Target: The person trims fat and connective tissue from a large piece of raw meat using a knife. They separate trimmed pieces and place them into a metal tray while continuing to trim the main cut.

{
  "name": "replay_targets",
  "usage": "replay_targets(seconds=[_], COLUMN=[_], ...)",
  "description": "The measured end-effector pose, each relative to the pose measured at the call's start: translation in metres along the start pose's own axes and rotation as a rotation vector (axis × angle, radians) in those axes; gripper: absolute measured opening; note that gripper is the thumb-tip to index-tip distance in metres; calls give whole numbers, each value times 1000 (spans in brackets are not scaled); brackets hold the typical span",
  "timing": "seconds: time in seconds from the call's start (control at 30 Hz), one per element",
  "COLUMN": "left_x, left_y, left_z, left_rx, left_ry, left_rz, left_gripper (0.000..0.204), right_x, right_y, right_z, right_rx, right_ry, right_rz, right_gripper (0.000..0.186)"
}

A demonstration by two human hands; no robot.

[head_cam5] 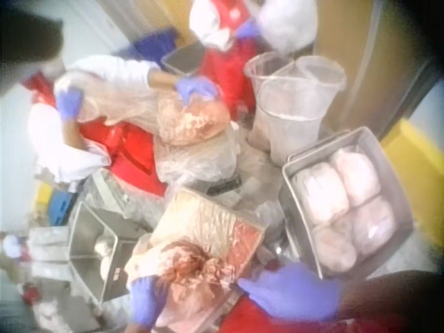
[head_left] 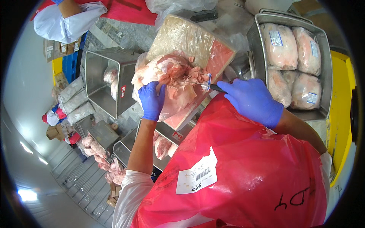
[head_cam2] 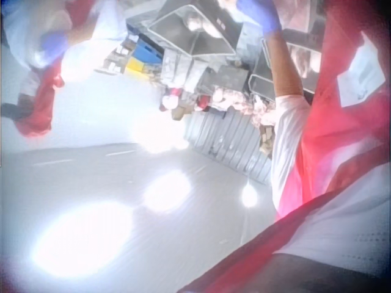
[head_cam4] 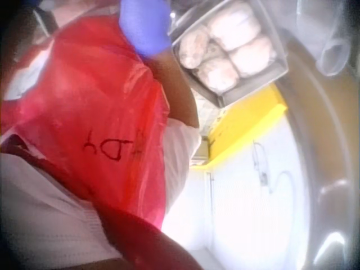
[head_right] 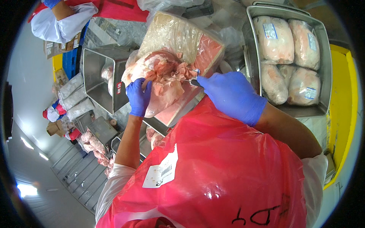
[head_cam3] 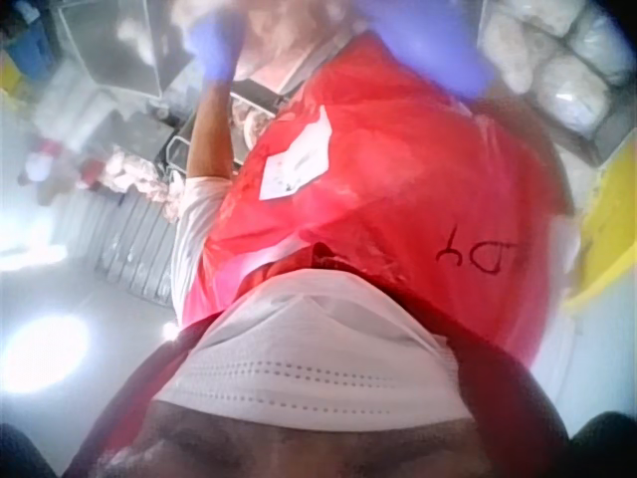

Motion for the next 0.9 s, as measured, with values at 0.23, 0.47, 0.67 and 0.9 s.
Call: replay_targets(seconds=[0.23, 0.47, 0.67, 0.9], left_x=[-10, -21, -20, -23], left_y=[0, 15, 17, 14], left_z=[9, -3, -7, -11], left_rx=[-52, -233, -361, -428], left_ry=[-128, -295, -348, -312], left_rz=[26, 49, 6, -19], left_gripper=[39, 43, 40, 29], right_x=[5, 21, 43, 88], right_y=[40, 94, 145, 188], right_z=[23, 34, 10, -6], right_rx=[-197, -402, -591, -599], right_ry=[-91, 69, 211, 337], right_rz=[153, 77, 34, 145], right_gripper=[40, 34, 50, 28])
Point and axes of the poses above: each hand's wrist, its own x-axis towards the middle knuckle, its own z-axis out of the back of the hand, y = z × x, the point moved 9 cm from there along x, towards the middle knuckle, and after that the axes turned 12 degrees about y, right-handed, at the moved point
